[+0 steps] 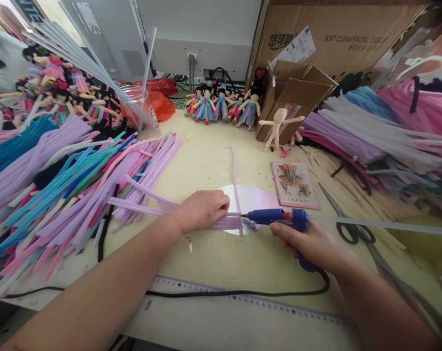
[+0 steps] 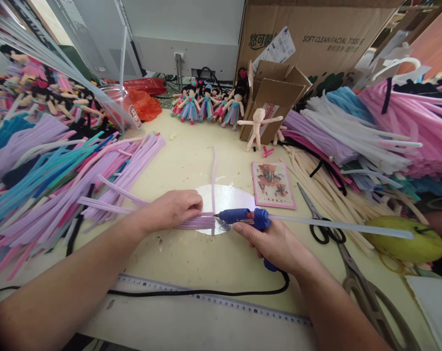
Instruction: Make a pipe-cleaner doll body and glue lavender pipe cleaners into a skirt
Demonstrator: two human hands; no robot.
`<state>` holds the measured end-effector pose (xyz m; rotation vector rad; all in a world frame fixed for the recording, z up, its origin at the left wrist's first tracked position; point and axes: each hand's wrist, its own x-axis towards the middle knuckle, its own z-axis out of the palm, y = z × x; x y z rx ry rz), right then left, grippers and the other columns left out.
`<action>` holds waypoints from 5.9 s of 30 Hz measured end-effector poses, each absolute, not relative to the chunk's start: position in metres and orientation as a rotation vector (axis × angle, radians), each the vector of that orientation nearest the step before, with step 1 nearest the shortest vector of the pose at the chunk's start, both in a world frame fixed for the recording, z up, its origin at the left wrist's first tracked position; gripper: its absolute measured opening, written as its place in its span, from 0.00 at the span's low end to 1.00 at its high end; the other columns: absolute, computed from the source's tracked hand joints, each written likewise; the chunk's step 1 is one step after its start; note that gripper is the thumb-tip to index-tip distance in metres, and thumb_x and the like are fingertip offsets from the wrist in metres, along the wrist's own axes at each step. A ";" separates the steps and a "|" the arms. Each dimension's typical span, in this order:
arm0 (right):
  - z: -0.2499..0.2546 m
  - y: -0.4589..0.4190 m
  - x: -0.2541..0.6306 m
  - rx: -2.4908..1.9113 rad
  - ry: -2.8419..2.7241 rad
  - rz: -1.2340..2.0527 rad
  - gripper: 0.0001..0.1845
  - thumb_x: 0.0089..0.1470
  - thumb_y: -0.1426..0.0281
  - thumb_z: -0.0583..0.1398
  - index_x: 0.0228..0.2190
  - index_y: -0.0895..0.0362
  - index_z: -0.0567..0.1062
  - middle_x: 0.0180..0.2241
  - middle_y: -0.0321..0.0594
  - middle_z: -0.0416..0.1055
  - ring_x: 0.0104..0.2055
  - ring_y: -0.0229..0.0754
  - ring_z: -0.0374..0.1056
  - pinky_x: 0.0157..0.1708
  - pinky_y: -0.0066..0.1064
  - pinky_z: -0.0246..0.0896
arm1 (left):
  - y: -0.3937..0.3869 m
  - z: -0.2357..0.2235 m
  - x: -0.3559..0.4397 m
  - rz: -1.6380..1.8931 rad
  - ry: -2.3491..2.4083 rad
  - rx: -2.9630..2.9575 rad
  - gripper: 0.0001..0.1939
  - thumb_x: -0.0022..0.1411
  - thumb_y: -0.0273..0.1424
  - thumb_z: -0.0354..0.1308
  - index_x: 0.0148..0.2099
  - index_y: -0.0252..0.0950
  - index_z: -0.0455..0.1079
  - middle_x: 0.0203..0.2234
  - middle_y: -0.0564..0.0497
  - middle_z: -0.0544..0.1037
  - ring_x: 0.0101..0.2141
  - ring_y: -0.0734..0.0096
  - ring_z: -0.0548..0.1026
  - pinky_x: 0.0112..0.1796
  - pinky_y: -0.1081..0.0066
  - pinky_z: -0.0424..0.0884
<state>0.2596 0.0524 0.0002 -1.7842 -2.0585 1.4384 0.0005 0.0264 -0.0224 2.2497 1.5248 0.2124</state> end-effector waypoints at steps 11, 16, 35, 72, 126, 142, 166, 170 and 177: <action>-0.001 0.052 0.261 -1.779 -2.062 1.436 0.23 0.50 0.47 0.59 0.24 0.55 0.69 0.18 0.31 0.64 0.18 0.33 0.61 0.17 0.27 0.57 | 0.027 -0.022 0.000 0.218 1.516 2.252 0.07 0.64 0.29 0.52 0.36 0.36 0.70 0.33 0.52 0.75 0.35 0.69 0.71 0.35 0.70 0.62; 0.000 0.052 0.260 -1.785 -2.070 1.434 0.23 0.50 0.47 0.58 0.24 0.55 0.69 0.18 0.31 0.63 0.18 0.33 0.61 0.18 0.27 0.57 | 0.027 -0.023 0.000 0.225 1.513 2.259 0.07 0.64 0.29 0.51 0.36 0.36 0.70 0.33 0.52 0.75 0.35 0.69 0.71 0.36 0.70 0.62; 0.003 0.052 0.261 -1.768 -1.997 1.477 0.23 0.51 0.47 0.59 0.28 0.56 0.71 0.21 0.32 0.66 0.18 0.33 0.62 0.16 0.26 0.57 | 0.026 -0.021 0.001 0.233 1.470 2.286 0.08 0.64 0.28 0.50 0.37 0.37 0.71 0.34 0.51 0.76 0.35 0.69 0.71 0.36 0.71 0.63; 0.004 0.049 0.255 -1.784 -2.050 1.417 0.22 0.51 0.49 0.59 0.27 0.56 0.74 0.19 0.32 0.65 0.18 0.33 0.61 0.16 0.26 0.57 | 0.024 -0.020 0.007 0.324 1.437 2.285 0.08 0.65 0.29 0.51 0.36 0.36 0.72 0.34 0.50 0.74 0.36 0.70 0.71 0.37 0.70 0.65; 0.006 0.049 0.256 -1.787 -2.093 1.425 0.23 0.52 0.48 0.58 0.26 0.56 0.72 0.16 0.30 0.63 0.17 0.33 0.60 0.16 0.26 0.56 | 0.025 -0.026 0.010 0.346 1.452 2.314 0.07 0.65 0.28 0.52 0.35 0.36 0.71 0.32 0.51 0.73 0.36 0.69 0.70 0.38 0.70 0.64; 0.012 0.048 0.256 -1.799 -2.110 1.424 0.24 0.52 0.47 0.57 0.24 0.56 0.70 0.15 0.30 0.62 0.17 0.32 0.60 0.17 0.26 0.55 | 0.025 -0.025 0.011 0.336 1.466 2.295 0.07 0.64 0.28 0.53 0.35 0.36 0.71 0.32 0.51 0.73 0.36 0.69 0.70 0.38 0.70 0.64; 0.006 0.049 0.256 -1.785 -2.043 1.453 0.24 0.51 0.47 0.59 0.27 0.56 0.73 0.20 0.32 0.66 0.17 0.33 0.62 0.16 0.26 0.57 | 0.025 -0.024 0.011 0.335 1.461 2.296 0.08 0.65 0.29 0.52 0.35 0.36 0.71 0.32 0.50 0.73 0.36 0.69 0.70 0.39 0.70 0.65; 0.006 0.049 0.256 -1.774 -2.032 1.460 0.24 0.52 0.47 0.59 0.32 0.56 0.75 0.21 0.32 0.67 0.17 0.33 0.61 0.16 0.26 0.56 | 0.025 -0.025 0.011 0.335 1.454 2.308 0.08 0.65 0.28 0.52 0.35 0.36 0.71 0.32 0.50 0.73 0.36 0.69 0.70 0.39 0.69 0.65; 0.005 0.048 0.255 -1.766 -2.038 1.457 0.23 0.52 0.48 0.59 0.32 0.56 0.74 0.21 0.32 0.67 0.17 0.33 0.61 0.17 0.26 0.57 | 0.026 -0.025 0.011 0.334 1.453 2.314 0.08 0.65 0.29 0.52 0.35 0.36 0.71 0.32 0.50 0.73 0.36 0.69 0.70 0.39 0.70 0.65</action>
